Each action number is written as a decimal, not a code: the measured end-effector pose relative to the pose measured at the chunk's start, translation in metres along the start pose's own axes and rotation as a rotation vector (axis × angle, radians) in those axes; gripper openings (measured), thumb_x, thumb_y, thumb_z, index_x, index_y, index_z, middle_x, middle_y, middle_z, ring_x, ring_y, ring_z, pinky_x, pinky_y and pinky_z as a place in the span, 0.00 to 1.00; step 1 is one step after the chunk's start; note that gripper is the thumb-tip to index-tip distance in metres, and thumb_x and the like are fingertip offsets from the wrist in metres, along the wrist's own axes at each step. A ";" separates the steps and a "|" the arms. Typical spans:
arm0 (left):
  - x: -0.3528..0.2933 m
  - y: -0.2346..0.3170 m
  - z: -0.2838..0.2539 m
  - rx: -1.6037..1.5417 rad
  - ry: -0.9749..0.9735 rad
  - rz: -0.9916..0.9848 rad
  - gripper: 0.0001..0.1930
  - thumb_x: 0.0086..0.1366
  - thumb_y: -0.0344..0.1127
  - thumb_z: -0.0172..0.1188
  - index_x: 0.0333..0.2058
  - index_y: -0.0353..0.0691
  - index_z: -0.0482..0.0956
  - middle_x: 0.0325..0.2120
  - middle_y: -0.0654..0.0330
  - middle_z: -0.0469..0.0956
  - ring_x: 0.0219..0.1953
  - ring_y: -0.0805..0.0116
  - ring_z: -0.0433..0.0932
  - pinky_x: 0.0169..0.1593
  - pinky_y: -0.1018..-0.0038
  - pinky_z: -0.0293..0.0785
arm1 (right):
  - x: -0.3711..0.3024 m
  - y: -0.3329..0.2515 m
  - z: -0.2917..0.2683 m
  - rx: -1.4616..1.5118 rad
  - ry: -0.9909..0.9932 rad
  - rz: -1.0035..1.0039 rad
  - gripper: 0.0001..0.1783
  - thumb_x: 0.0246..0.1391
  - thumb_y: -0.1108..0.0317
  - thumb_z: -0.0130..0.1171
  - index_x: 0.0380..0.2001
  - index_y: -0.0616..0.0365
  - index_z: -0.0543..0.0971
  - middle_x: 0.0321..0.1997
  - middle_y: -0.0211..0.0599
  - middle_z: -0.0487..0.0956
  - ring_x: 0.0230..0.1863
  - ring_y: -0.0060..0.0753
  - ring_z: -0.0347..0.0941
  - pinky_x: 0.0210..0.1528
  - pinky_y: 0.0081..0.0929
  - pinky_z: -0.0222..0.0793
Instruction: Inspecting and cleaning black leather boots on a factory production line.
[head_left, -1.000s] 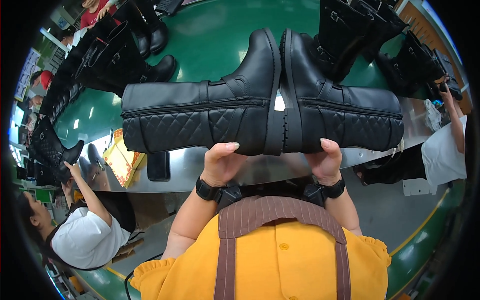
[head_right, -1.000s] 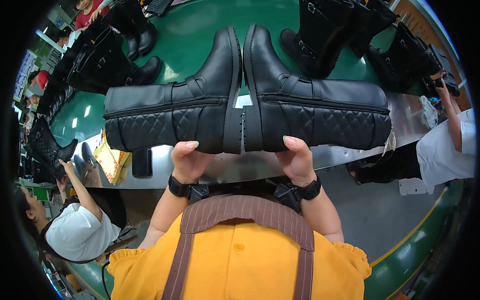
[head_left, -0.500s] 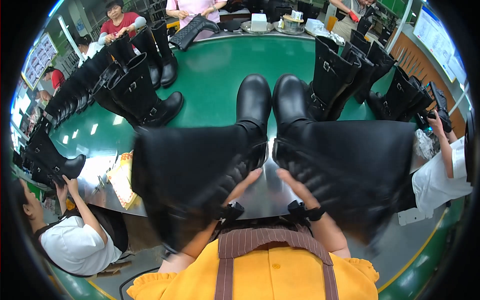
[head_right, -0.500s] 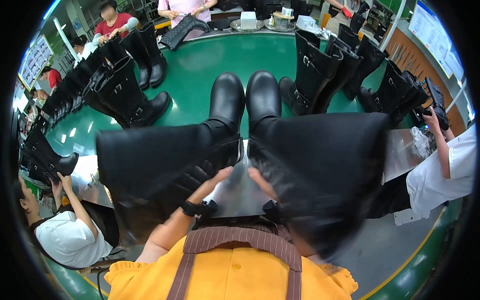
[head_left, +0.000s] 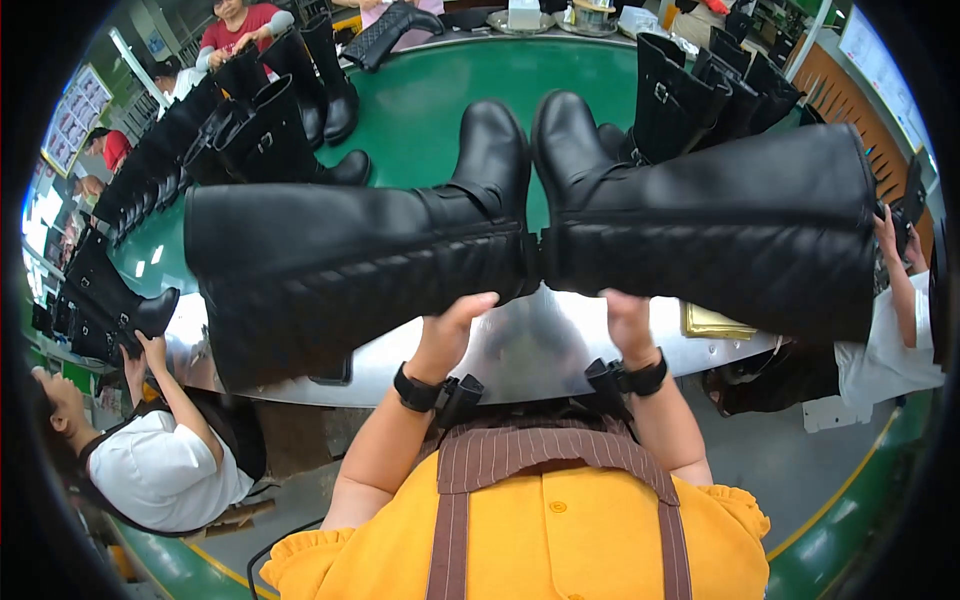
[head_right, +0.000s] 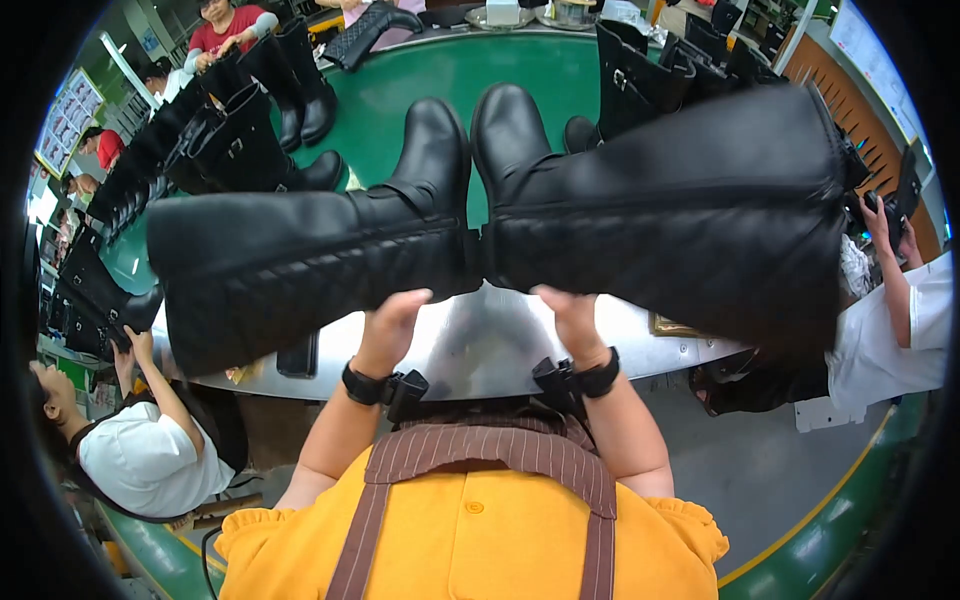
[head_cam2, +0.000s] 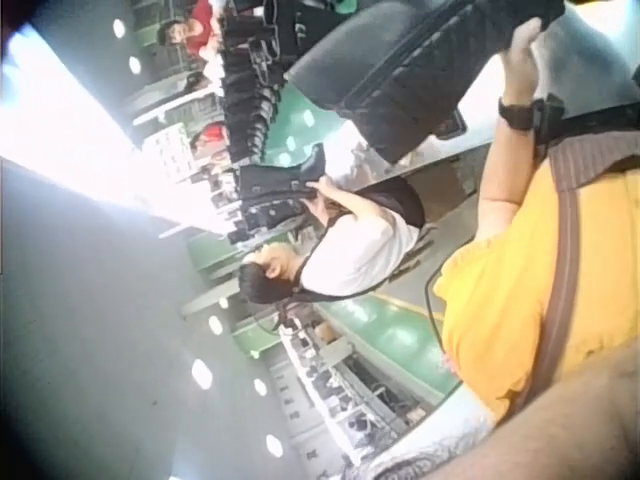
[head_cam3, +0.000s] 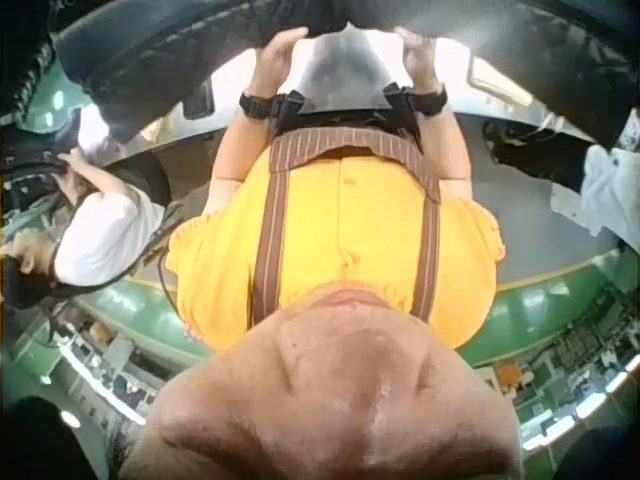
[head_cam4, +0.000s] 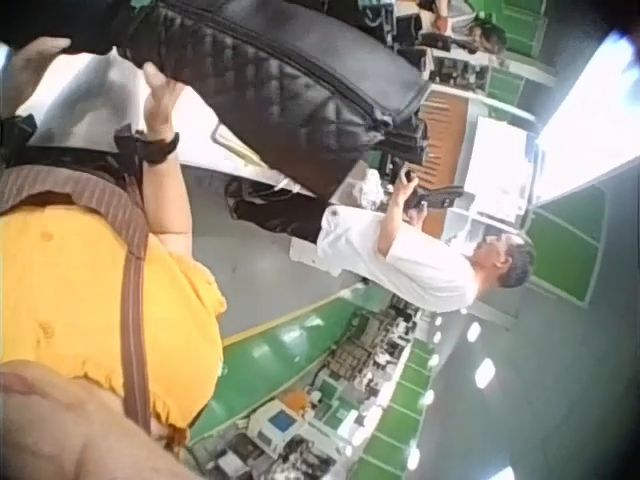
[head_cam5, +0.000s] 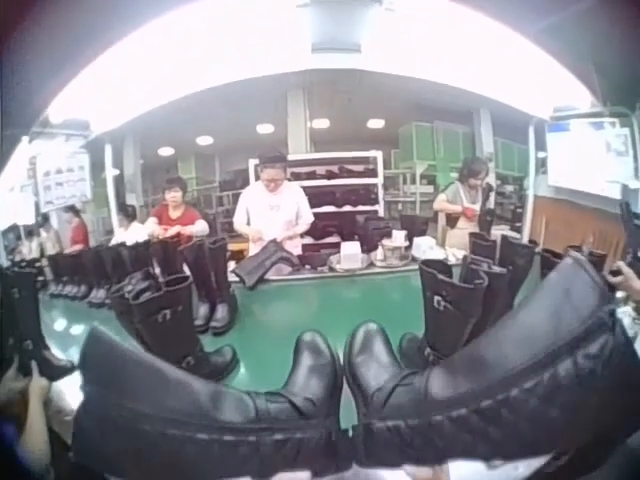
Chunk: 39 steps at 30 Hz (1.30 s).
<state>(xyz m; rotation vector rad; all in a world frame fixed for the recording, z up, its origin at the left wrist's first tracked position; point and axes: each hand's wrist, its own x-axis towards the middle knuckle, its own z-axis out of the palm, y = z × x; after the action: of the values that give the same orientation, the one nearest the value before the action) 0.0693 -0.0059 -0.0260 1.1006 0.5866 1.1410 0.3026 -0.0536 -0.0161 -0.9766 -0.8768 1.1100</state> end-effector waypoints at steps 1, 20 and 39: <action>0.000 0.002 -0.002 -0.366 -0.057 -0.128 0.10 0.61 0.30 0.58 0.39 0.34 0.83 0.41 0.54 0.82 0.46 0.64 0.79 0.55 0.67 0.71 | 0.000 0.001 -0.008 0.242 -0.025 -0.061 0.27 0.46 0.66 0.56 0.51 0.66 0.74 0.53 0.44 0.77 0.54 0.41 0.73 0.60 0.36 0.66; -0.008 0.010 0.016 -0.657 -0.208 -0.260 0.18 0.60 0.35 0.52 0.44 0.31 0.82 0.47 0.52 0.80 0.54 0.56 0.75 0.64 0.58 0.61 | -0.021 0.018 -0.043 0.754 -0.084 0.168 0.26 0.40 0.63 0.52 0.43 0.67 0.80 0.46 0.41 0.82 0.46 0.40 0.78 0.56 0.38 0.69; -0.030 0.006 -0.054 -0.565 -0.250 -0.213 0.43 0.42 0.25 0.59 0.63 0.31 0.60 0.61 0.50 0.67 0.64 0.52 0.63 0.68 0.60 0.55 | -0.045 0.003 -0.122 0.538 -0.118 0.204 0.46 0.22 0.66 0.54 0.56 0.73 0.70 0.62 0.49 0.71 0.63 0.50 0.67 0.69 0.38 0.55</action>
<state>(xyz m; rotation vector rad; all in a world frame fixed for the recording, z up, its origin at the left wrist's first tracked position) 0.0109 -0.0128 -0.0458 0.6582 0.1582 0.8875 0.4047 -0.1194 -0.0636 -0.5622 -0.5294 1.4925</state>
